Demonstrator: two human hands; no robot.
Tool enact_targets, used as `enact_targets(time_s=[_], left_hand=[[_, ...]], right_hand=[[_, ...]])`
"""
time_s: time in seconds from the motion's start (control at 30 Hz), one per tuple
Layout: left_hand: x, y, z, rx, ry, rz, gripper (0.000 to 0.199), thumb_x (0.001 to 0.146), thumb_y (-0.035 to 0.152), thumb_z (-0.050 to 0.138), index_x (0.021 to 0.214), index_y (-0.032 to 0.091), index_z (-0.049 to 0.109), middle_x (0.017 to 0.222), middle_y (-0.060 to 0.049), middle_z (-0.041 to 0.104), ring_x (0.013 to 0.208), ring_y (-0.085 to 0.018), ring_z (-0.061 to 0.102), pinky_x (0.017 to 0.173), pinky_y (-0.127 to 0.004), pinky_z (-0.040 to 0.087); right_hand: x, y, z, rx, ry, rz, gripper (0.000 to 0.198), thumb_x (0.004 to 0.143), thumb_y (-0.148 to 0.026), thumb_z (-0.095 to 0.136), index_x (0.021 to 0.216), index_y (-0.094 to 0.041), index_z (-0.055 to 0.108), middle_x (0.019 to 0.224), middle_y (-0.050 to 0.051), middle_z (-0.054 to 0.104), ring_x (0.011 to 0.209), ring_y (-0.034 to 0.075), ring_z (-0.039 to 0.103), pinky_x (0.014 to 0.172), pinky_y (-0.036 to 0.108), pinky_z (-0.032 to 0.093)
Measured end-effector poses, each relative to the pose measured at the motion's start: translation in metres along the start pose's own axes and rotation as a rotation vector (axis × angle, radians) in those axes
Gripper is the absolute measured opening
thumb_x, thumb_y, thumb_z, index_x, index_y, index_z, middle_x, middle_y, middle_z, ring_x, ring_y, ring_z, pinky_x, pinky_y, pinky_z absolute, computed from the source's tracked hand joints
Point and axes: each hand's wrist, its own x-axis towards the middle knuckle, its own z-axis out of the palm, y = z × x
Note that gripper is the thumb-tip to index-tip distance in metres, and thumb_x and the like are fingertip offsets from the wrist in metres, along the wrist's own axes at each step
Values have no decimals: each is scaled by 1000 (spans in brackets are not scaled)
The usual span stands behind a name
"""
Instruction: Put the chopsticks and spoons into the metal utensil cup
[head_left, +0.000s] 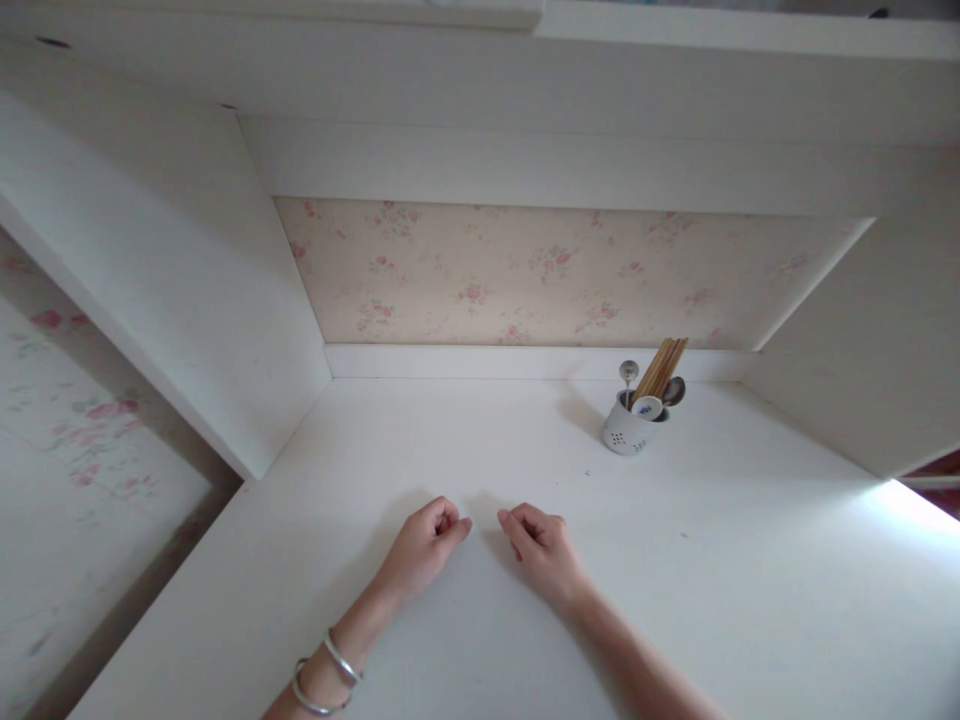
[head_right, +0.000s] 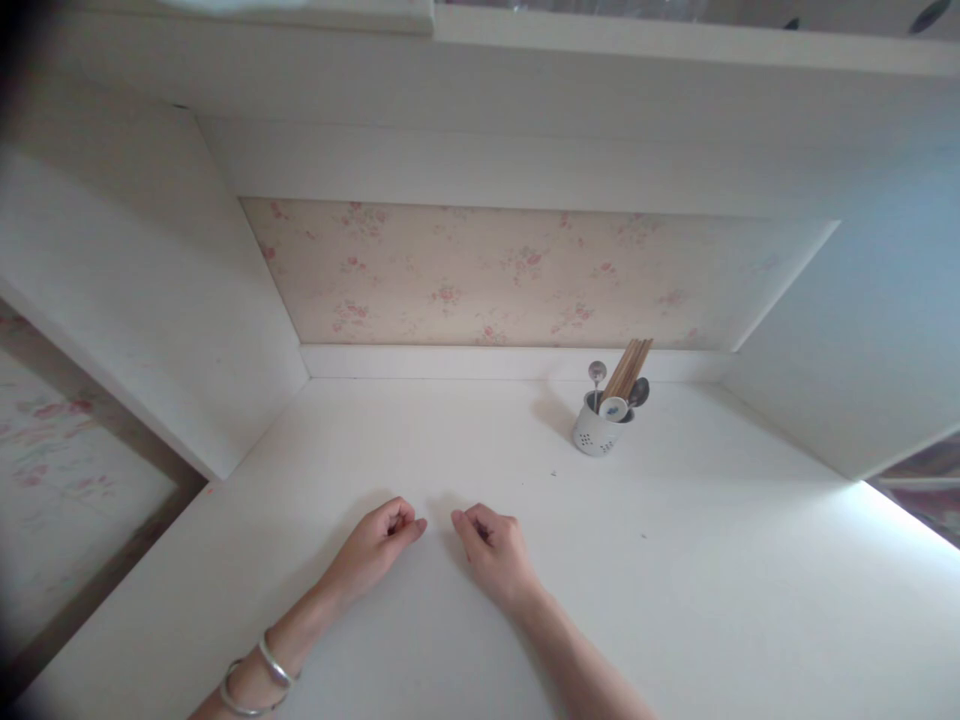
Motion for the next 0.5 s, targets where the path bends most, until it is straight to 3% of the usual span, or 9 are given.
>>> enact_targets(time_s=[0.5], left_hand=[[-1, 0, 0, 8, -9, 1, 27, 81, 44, 54, 71, 19, 49, 61, 5, 43, 59, -12, 42, 56, -23, 31]], right_hand=[[0, 2, 0, -10, 12, 1, 45, 89, -50, 46, 57, -19, 48, 49, -4, 42, 48, 11, 37, 48, 24, 28]])
